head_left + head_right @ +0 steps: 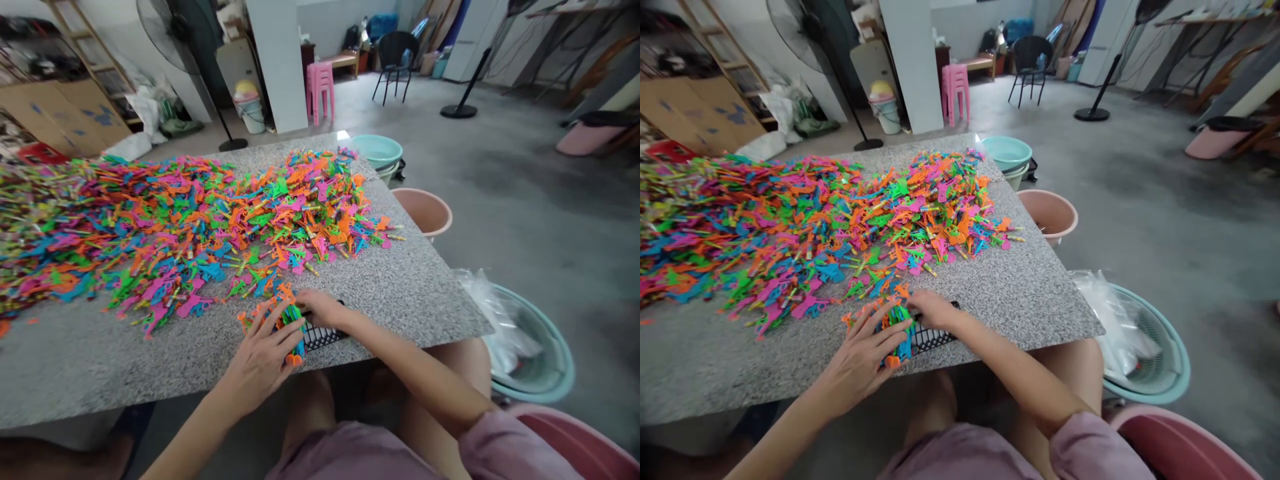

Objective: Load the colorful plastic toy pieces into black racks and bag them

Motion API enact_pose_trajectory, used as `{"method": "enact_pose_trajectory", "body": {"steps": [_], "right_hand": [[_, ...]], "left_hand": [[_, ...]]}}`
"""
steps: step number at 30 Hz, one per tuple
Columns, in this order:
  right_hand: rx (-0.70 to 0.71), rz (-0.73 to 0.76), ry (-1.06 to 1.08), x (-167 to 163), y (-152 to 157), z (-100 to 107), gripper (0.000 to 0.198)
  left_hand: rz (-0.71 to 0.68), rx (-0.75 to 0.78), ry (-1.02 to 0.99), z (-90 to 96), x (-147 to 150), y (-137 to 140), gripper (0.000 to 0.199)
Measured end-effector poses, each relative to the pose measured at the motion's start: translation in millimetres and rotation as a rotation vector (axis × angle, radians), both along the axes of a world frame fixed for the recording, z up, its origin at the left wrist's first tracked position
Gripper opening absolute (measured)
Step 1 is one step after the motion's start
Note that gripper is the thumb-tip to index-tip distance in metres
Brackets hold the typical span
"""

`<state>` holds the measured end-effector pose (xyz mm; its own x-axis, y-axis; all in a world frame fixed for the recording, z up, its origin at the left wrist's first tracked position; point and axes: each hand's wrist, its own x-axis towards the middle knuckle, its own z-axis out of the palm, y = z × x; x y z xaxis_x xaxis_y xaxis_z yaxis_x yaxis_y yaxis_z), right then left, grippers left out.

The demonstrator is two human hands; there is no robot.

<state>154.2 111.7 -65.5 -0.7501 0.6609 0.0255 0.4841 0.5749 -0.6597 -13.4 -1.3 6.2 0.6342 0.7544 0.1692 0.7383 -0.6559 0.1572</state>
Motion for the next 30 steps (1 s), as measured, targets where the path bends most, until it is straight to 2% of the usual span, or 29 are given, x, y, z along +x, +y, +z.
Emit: {"method": "enact_pose_trajectory", "body": {"steps": [4,6,8,10,12,15,18,20,22,24,26,30], "right_hand": [[-0.039,-0.309,-0.11,-25.9,19.1,-2.7,0.033],[-0.089,-0.35,-0.202,-34.8,18.5,1.1,0.032],[-0.101,-0.374,-0.22,-25.0,15.5,7.0,0.025],[-0.066,-0.377,-0.159,8.3,16.8,13.4,0.023],[-0.005,-0.334,-0.084,57.7,26.3,19.1,0.023],[0.048,-0.338,-0.1,128.4,49.4,24.4,0.022],[0.066,-0.417,-0.106,157.2,62.1,23.2,0.03],[0.095,-0.536,-0.125,148.2,57.3,18.2,0.031],[0.088,-0.703,-0.204,125.1,43.2,11.0,0.027],[0.033,-0.819,-0.308,100.5,26.2,4.0,0.037],[-0.028,-0.854,-0.372,85.4,13.6,-0.7,0.042],[-0.122,-0.905,-0.407,94.0,5.6,-1.2,0.025]], "left_hand": [[0.025,0.009,0.003,-1.1,-1.9,-2.9,0.023],[0.026,-0.002,0.017,-0.9,-3.3,-3.8,0.022],[0.029,-0.016,0.02,-0.1,-4.6,-4.5,0.023],[0.03,-0.026,0.02,0.6,-5.2,-4.9,0.023],[0.029,-0.022,0.008,0.6,-5.2,-4.5,0.021],[0.017,-0.007,-0.025,-1.6,-5.6,-2.3,0.019],[0.005,0.002,-0.03,-5.0,-7.4,-0.1,0.018],[0.003,-0.003,-0.021,-6.1,-8.3,-0.1,0.018],[0.008,-0.015,-0.015,-5.5,-8.1,-1.3,0.019],[0.021,-0.025,-0.005,-3.6,-7.0,-2.7,0.02],[0.02,-0.028,0.019,-1.4,-5.5,-3.4,0.022],[0.02,-0.024,0.046,0.7,-3.9,-2.7,0.023]]}}
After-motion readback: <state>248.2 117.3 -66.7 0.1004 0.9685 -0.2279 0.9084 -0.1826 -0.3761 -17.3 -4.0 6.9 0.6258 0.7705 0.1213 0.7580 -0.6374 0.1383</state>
